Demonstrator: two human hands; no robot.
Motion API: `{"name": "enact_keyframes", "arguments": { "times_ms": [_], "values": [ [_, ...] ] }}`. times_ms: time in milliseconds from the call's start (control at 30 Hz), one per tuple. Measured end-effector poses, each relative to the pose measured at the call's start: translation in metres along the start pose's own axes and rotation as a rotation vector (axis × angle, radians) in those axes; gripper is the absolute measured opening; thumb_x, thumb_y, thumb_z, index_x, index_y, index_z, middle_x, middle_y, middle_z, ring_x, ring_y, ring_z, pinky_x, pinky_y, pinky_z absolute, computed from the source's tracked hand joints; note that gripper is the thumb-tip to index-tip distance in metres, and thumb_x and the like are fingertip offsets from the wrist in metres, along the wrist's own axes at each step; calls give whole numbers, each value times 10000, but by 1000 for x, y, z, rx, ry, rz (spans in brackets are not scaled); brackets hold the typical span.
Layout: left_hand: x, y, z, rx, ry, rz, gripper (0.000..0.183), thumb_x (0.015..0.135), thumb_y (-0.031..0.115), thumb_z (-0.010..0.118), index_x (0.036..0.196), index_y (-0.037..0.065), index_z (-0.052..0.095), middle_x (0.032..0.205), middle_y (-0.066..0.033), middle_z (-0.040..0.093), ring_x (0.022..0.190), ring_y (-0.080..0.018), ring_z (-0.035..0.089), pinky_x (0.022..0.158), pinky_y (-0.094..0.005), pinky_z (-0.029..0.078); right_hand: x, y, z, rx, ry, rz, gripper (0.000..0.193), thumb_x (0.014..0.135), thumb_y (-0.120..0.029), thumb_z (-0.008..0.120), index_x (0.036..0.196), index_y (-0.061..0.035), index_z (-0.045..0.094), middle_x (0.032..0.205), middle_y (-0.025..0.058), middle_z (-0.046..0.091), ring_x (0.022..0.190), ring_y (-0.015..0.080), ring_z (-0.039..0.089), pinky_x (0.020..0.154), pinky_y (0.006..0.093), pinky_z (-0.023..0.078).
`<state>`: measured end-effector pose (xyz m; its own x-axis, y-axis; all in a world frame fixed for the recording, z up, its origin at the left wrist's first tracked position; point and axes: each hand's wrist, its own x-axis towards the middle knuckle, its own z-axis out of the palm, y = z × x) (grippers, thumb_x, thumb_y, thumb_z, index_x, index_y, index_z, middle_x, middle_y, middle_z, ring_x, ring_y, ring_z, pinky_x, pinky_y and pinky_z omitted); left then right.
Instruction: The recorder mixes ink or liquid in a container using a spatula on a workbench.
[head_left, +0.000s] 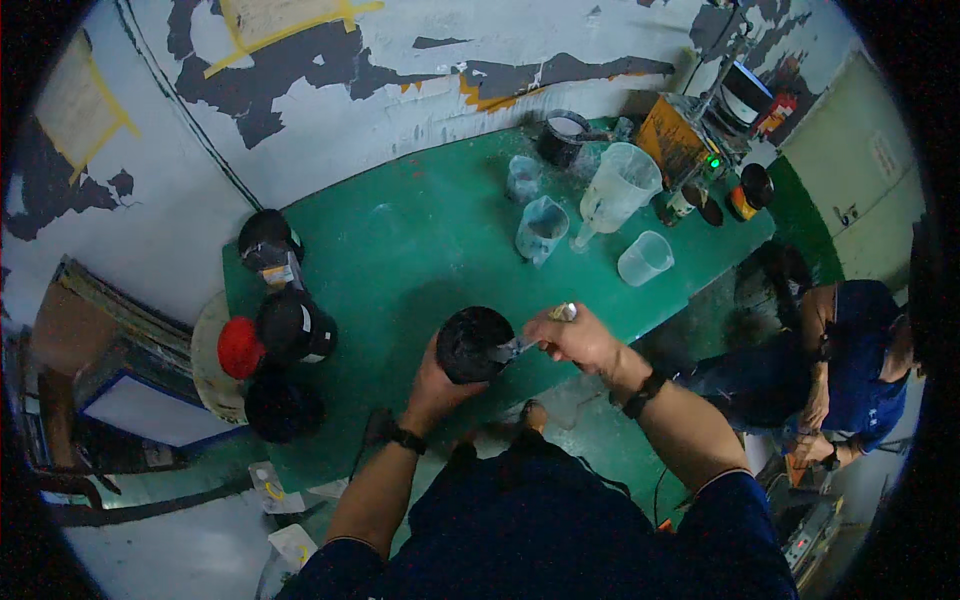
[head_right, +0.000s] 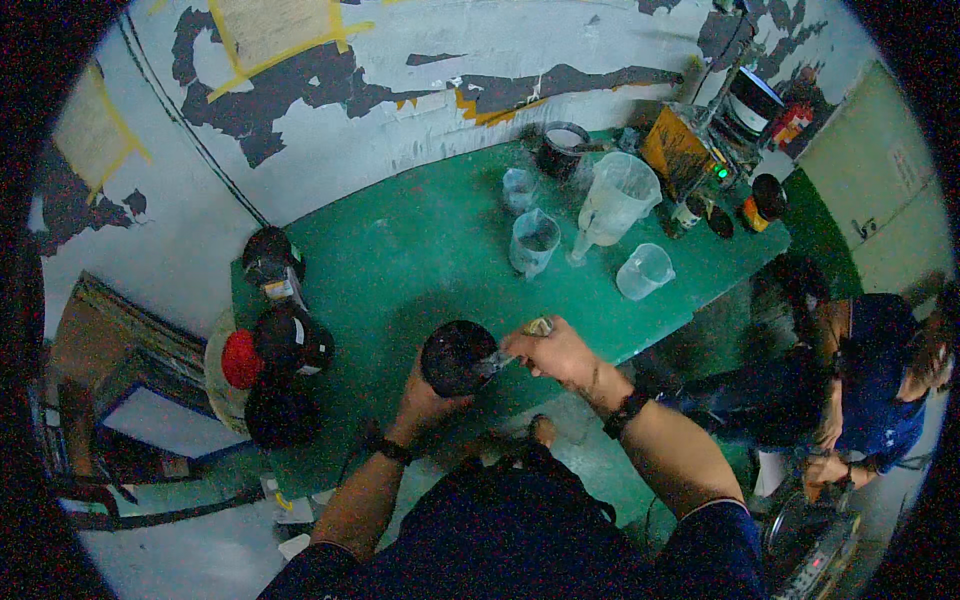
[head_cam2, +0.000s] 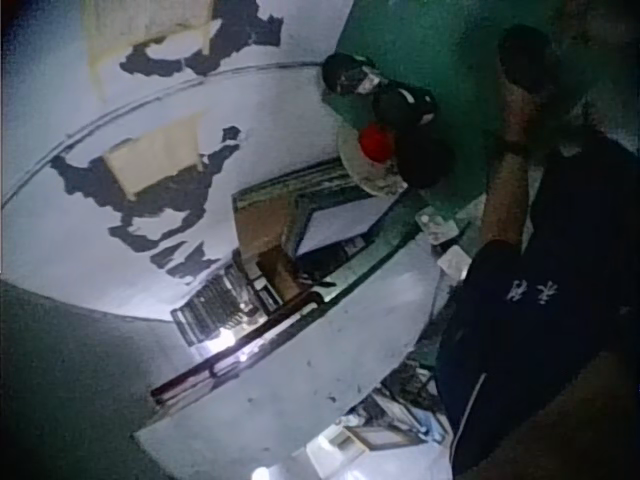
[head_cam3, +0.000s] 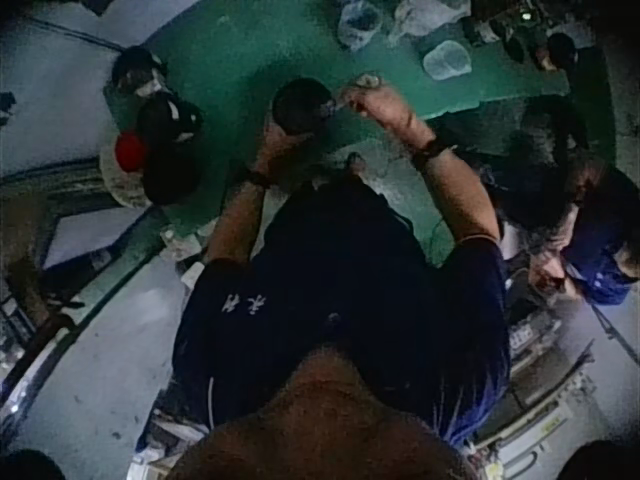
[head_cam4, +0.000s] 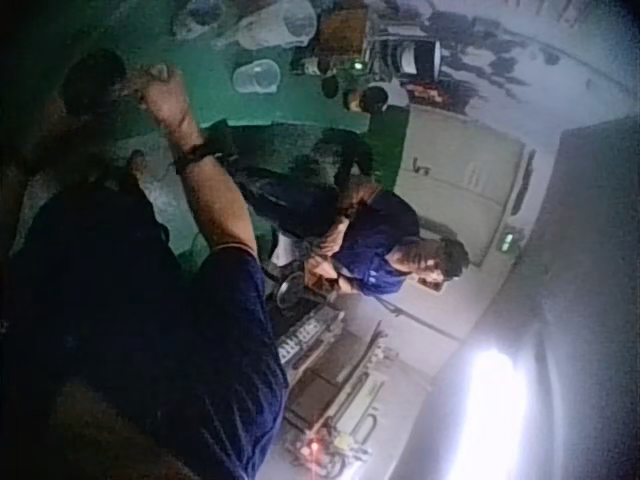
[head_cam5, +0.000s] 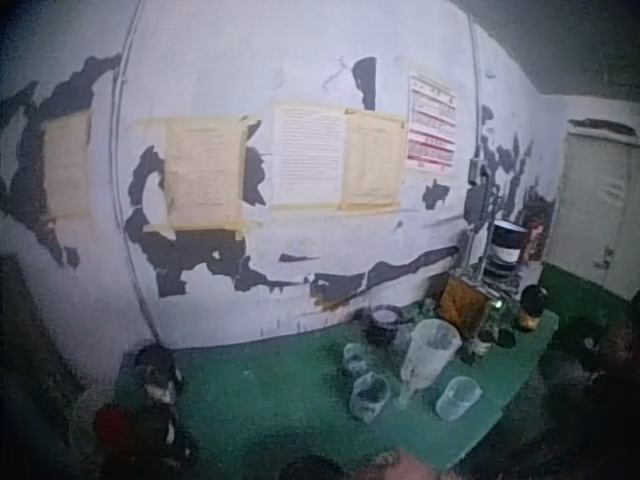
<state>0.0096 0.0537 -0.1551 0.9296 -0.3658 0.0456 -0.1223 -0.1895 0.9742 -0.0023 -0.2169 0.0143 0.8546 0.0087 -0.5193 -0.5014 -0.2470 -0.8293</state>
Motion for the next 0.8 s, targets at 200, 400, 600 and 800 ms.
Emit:
{"name": "enact_keyframes", "arguments": {
  "times_ms": [200, 400, 600, 800],
  "values": [
    [2, 10, -3, 109, -17, 12, 1184, 593, 252, 1024, 1563, 8, 390, 1492, -166, 571, 1391, -315, 564, 1170, -421, 450, -8, 11, -22, 323, 58, 29, 230, 942, -253, 764, 1003, -33, 789, 733, -2, 656, 585, 106, 569, 523, 255, 454],
    [3, 10, -4, 12, 1, 56, 1164, 603, 241, 1017, 1558, 10, 393, 1486, -153, 578, 1385, -301, 567, 1178, -425, 444, 0, 4, -11, -168, 111, -408, 287, 950, -274, 779, 1065, -11, 786, 818, 41, 718, 682, 98, 622, 606, 280, 503],
    [1, 40, -2, 51, -19, -45, 1168, 608, 184, 1012, 1570, 17, 371, 1495, -149, 569, 1386, -280, 565, 1176, -416, 450, 2, 8, -12, -189, 7, -238, 285, 943, -261, 784, 1093, -19, 775, 805, 45, 709, 644, 114, 615, 581, 296, 500],
    [6, 18, -1, -104, -55, 1, 1310, 535, 328, 1057, 1589, 26, 339, 1550, -178, 522, 1439, -335, 515, 1215, -455, 409, 2, 48, -22, 302, 48, -9, 261, 927, -262, 789, 1031, -24, 766, 752, 25, 673, 584, 99, 577, 476, 265, 434]
  ]
}}
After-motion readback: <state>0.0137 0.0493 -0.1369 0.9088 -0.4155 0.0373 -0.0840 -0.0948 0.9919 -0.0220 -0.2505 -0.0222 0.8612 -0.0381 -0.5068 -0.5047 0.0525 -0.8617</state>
